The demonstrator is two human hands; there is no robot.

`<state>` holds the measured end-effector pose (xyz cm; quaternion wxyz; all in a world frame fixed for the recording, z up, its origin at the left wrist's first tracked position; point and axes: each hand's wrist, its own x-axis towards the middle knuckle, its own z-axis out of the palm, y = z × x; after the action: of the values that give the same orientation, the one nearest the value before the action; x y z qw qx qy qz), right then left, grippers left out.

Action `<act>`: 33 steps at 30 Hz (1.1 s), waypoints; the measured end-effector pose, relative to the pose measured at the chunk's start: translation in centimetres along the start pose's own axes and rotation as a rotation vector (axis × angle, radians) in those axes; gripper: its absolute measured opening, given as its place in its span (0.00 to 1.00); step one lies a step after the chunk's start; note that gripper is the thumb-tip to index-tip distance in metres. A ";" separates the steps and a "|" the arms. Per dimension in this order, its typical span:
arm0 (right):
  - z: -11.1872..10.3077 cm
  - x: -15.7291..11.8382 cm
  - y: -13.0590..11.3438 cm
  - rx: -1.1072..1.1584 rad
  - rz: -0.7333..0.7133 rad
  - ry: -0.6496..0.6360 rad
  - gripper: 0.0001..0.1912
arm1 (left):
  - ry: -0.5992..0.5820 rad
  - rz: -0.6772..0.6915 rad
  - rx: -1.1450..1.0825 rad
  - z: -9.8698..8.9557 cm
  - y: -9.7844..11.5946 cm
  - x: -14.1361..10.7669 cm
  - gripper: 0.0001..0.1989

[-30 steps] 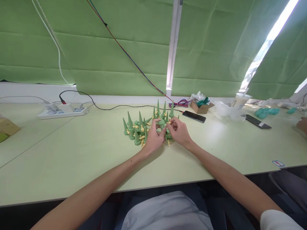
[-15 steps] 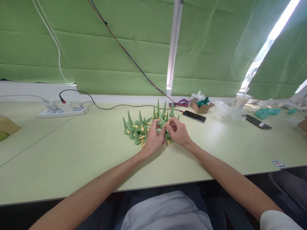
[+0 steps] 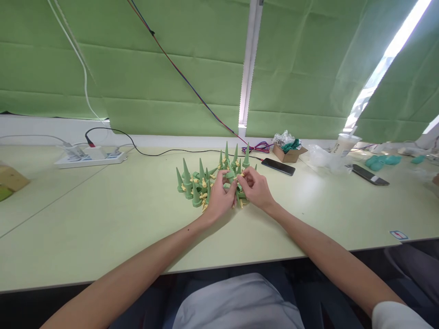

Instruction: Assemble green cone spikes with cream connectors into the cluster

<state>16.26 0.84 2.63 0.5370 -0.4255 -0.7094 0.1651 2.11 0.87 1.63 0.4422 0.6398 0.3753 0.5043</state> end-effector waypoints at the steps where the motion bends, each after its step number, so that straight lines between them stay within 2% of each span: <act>1: 0.0 0.0 0.0 -0.001 0.001 -0.001 0.12 | -0.001 0.001 0.004 0.0 0.1 0.0 0.20; 13: -0.1 0.1 0.1 -0.021 0.012 -0.014 0.13 | 0.005 0.020 0.110 -0.1 0.2 -0.5 0.21; 33: 0.2 0.0 0.6 -0.071 -0.024 -0.035 0.17 | 0.030 0.034 0.159 -0.3 -0.1 -0.5 0.21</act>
<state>16.36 1.25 2.19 0.5110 -0.4327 -0.7292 0.1409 1.71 0.47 1.40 0.3757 0.6716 0.4099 0.4897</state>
